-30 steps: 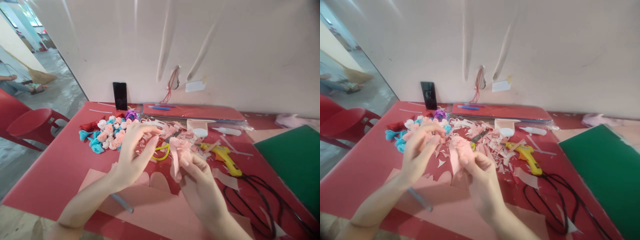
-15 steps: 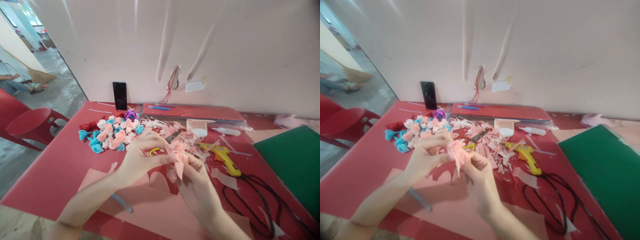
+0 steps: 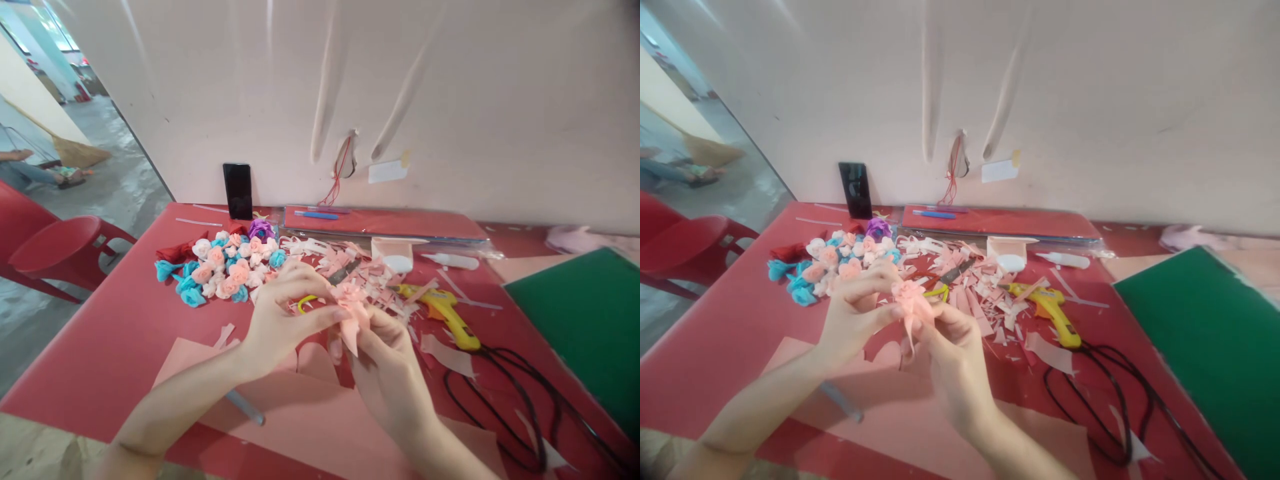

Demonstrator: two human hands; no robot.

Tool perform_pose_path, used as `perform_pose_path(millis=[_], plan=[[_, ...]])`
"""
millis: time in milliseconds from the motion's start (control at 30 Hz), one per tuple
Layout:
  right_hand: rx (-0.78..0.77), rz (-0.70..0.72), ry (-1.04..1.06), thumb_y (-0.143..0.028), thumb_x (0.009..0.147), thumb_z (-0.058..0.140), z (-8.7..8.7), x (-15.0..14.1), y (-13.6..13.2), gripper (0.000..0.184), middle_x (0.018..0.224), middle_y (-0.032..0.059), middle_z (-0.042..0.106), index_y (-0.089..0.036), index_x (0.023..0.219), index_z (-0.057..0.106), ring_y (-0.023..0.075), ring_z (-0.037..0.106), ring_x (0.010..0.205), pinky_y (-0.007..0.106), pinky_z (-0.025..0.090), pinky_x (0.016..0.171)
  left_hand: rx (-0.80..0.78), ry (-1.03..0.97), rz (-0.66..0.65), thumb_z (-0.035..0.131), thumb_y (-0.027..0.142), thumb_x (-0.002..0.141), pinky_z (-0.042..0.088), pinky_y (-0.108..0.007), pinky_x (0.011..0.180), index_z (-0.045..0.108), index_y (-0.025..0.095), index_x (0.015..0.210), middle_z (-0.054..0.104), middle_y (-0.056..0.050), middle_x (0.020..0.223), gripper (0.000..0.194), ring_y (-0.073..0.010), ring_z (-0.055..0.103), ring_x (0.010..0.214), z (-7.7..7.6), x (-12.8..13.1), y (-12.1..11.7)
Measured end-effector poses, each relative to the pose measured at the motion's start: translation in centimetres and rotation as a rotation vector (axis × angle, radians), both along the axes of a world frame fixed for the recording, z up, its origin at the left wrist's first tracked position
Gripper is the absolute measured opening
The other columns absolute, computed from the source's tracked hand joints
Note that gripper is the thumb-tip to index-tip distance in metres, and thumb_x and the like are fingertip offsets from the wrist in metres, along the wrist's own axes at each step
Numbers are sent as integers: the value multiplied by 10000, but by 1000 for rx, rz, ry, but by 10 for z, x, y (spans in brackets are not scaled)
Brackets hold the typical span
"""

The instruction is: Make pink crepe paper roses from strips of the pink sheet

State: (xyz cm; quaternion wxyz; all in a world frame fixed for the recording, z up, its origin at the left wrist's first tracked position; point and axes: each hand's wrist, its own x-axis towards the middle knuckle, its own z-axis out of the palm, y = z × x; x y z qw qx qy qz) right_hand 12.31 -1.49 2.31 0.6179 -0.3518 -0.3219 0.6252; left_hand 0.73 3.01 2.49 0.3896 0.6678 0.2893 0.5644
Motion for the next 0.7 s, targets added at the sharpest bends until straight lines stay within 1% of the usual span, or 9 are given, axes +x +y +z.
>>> perform_pose_path(millis=[133, 233, 300, 367, 433, 500, 600, 700], plan=[[26, -3, -39, -278, 688, 718, -3, 2, -1, 194, 465, -45, 530, -200, 533, 630, 66, 482, 419, 172, 438, 433, 33, -19, 39, 644, 328, 769, 453, -322, 649, 594, 194, 609, 582, -6, 622, 215, -144, 499, 681, -4, 2, -1], [144, -81, -254, -252, 751, 665, -4, 4, -2, 125, 581, -16, 601, -214, 632, 680, 87, 531, 526, 190, 449, 511, 64, -33, 85, 632, 273, 774, 444, -332, 646, 583, 203, 627, 581, -3, 616, 171, -145, 474, 672, -6, 2, -1], [242, -119, -414, -264, 793, 614, -3, 6, -3, 149, 641, 3, 622, -218, 671, 684, 116, 561, 602, 218, 459, 550, 79, -35, 111, 617, 244, 774, 444, -349, 663, 567, 204, 632, 586, -7, 621, 156, -149, 470, 678, -7, 3, -1], [304, -131, -518, -283, 791, 605, -2, 6, -3, 148, 657, 14, 629, -213, 681, 674, 139, 576, 623, 241, 468, 547, 88, -33, 131, 603, 228, 771, 448, -362, 675, 543, 203, 626, 581, -9, 627, 158, -152, 476, 683, -8, 3, -1], [346, -165, -614, -253, 751, 637, -1, 6, -4, 83, 649, 10, 628, -207, 688, 663, 145, 588, 615, 244, 477, 535, 94, -41, 140, 598, 224, 767, 453, -355, 664, 528, 204, 626, 572, -7, 637, 159, -152, 481, 684, -8, 4, -2], [381, -225, -705, -187, 728, 644, 0, 6, -4, 38, 659, 3, 639, -206, 697, 654, 144, 604, 617, 243, 493, 550, 96, -47, 125, 594, 224, 770, 452, -343, 654, 523, 206, 626, 570, -4, 637, 162, -150, 481, 682, -7, 5, -2], [437, -311, -803, -107, 745, 594, 3, 7, -5, 123, 679, -4, 665, -213, 704, 641, 131, 619, 613, 228, 506, 559, 86, -38, 62, 588, 234, 783, 439, -338, 666, 531, 208, 639, 562, 2, 617, 156, -146, 478, 677, -6, 5, -4], [544, -371, -933, -70, 731, 579, 9, 9, -7, 155, 677, -8, 670, -216, 694, 618, 121, 619, 579, 210, 507, 523, 82, -29, -29, 584, 246, 781, 424, -317, 660, 529, 200, 663, 540, 8, 624, 139, -133, 481, 663, -3, 3, -4]])
